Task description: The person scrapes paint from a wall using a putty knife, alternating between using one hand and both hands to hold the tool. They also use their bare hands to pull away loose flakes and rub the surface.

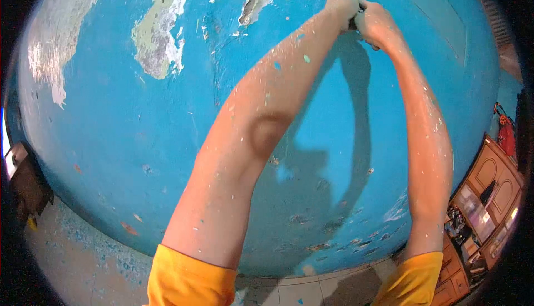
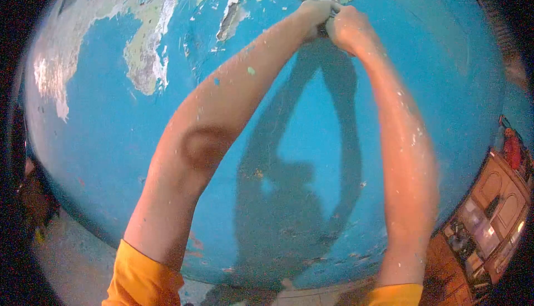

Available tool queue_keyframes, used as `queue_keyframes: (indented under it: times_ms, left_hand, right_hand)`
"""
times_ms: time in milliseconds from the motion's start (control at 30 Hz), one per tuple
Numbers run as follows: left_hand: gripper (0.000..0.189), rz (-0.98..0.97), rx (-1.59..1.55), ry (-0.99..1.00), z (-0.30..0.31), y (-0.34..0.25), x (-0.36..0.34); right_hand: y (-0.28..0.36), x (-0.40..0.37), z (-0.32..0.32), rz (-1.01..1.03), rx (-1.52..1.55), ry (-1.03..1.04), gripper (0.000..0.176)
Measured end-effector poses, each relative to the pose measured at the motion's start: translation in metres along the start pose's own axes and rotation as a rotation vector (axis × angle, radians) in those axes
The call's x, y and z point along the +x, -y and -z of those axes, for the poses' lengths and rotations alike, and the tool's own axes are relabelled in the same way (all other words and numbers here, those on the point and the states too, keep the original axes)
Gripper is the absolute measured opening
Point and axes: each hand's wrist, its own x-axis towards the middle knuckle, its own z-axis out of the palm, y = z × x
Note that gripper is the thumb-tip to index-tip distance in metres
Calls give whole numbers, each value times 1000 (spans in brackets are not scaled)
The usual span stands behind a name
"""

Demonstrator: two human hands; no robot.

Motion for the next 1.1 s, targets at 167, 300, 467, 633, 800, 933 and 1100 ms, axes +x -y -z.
queue_keyframes:
  times_ms: [167,300,467,633,800,933,1100]
  left_hand:
    - [40,-118,333,-91,15,-18,57]
    - [40,-92,101,92,27,-1,40]
    - [51,-193,613,-33,41,-2,126]
    - [34,-675,1298,21,33,2,141]
    - [30,-819,1444,-35,25,25,158]
    - [37,-488,1056,-25,30,-16,120]
    - [31,-17,266,225,59,16,66]
  right_hand:
    - [-39,91,-47,343,-215,-567,54]
    - [8,28,-1,-6,-214,159,38]
    - [-23,114,-45,115,-222,-188,38]
    - [-20,113,-45,126,-273,-122,38]
    - [7,64,-9,-72,-200,229,36]
    - [-11,104,-57,-76,54,-307,34]
    - [-7,34,-79,21,126,-205,64]
